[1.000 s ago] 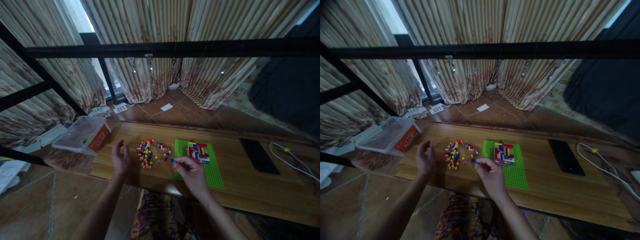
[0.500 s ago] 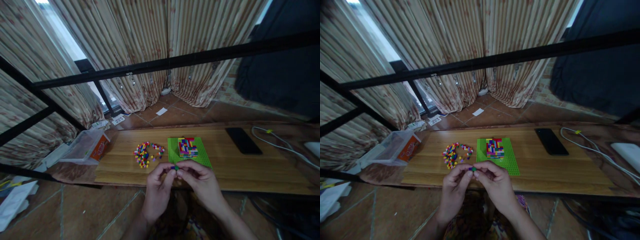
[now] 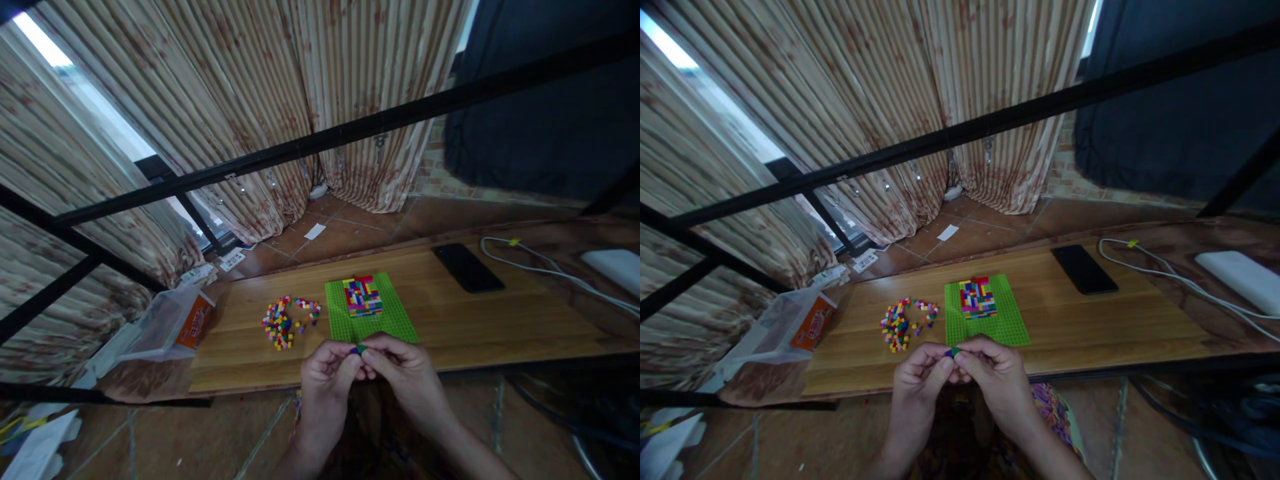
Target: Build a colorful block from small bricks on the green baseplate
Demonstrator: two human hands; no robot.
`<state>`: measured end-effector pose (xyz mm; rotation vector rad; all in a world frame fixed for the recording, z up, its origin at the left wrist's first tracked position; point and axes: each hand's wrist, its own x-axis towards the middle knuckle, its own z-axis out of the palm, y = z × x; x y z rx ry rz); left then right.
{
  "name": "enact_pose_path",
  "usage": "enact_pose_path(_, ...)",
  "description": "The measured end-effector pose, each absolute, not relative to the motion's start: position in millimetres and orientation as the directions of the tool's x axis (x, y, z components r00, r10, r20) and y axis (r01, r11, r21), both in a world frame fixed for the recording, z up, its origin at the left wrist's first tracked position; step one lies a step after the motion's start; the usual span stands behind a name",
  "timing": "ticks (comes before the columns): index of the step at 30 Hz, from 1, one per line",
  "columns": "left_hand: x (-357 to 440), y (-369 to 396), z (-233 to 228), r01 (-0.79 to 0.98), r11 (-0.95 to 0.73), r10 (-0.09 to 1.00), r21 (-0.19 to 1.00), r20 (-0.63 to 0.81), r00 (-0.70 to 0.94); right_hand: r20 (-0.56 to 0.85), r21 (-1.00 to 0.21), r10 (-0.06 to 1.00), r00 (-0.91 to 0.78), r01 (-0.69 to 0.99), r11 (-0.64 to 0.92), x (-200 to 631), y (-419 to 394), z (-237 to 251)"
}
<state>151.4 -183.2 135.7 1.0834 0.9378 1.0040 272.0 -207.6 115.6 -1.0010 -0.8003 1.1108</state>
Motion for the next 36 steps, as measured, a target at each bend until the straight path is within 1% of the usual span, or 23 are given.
enact_pose_path(4,154,-180,129,-0.159,0.172,0.950,0.972,-0.121,0.289,0.003,-0.933,0.954,0.301,-0.342,0.111,275,-205,110)
enact_pose_path(10,156,-175,116,-0.174,0.214,0.930,0.961,-0.146,0.336,-0.069,-0.925,0.956,0.285,-0.378,0.046,277,-201,98)
enact_pose_path(12,157,-172,112,-0.155,0.224,0.934,0.962,-0.166,0.317,-0.094,-0.927,0.946,0.310,-0.373,0.030,281,-198,91)
enact_pose_path(14,156,-170,107,-0.124,0.220,0.947,0.968,-0.182,0.266,-0.103,-0.942,0.930,0.352,-0.334,0.022,290,-193,85)
enact_pose_path(17,154,-165,97,-0.087,0.242,0.954,0.966,-0.221,0.204,-0.054,-0.984,0.903,0.426,-0.178,0.025,312,-178,75)
enact_pose_path(19,151,-163,89,-0.074,0.289,0.943,0.954,-0.271,0.193,0.040,-0.999,0.880,0.473,0.001,0.045,331,-164,71)
enact_pose_path(20,150,-162,85,-0.069,0.311,0.937,0.948,-0.294,0.187,0.116,-0.991,0.872,0.476,0.120,0.066,340,-155,69)
enact_pose_path(23,145,-160,73,-0.059,0.347,0.929,0.936,-0.334,0.162,0.316,-0.879,0.878,0.360,0.459,0.128,361,-126,66)
enact_pose_path(24,143,-159,69,-0.053,0.348,0.929,0.936,-0.336,0.154,0.357,-0.833,0.879,0.318,0.535,0.145,365,-116,66)
enact_pose_path(26,140,-159,62,-0.034,0.343,0.932,0.939,-0.335,0.136,0.386,-0.746,0.888,0.250,0.651,0.140,369,-100,65)
enact_pose_path(29,136,-158,54,-0.006,0.343,0.934,0.939,-0.340,0.112,0.362,-0.635,0.915,0.177,0.765,0.103,371,-82,63)
enact_pose_path(31,134,-157,51,-0.002,0.353,0.930,0.936,-0.351,0.109,0.353,-0.589,0.927,0.127,0.800,0.114,371,-76,62)
enact_pose_path(33,134,-155,49,-0.009,0.366,0.925,0.931,-0.363,0.117,0.353,-0.574,0.931,0.094,0.807,0.136,372,-73,62)
enact_pose_path(36,135,-152,46,-0.010,0.372,0.920,0.928,-0.367,0.137,0.348,-0.591,0.933,0.093,0.794,0.142,373,-71,62)
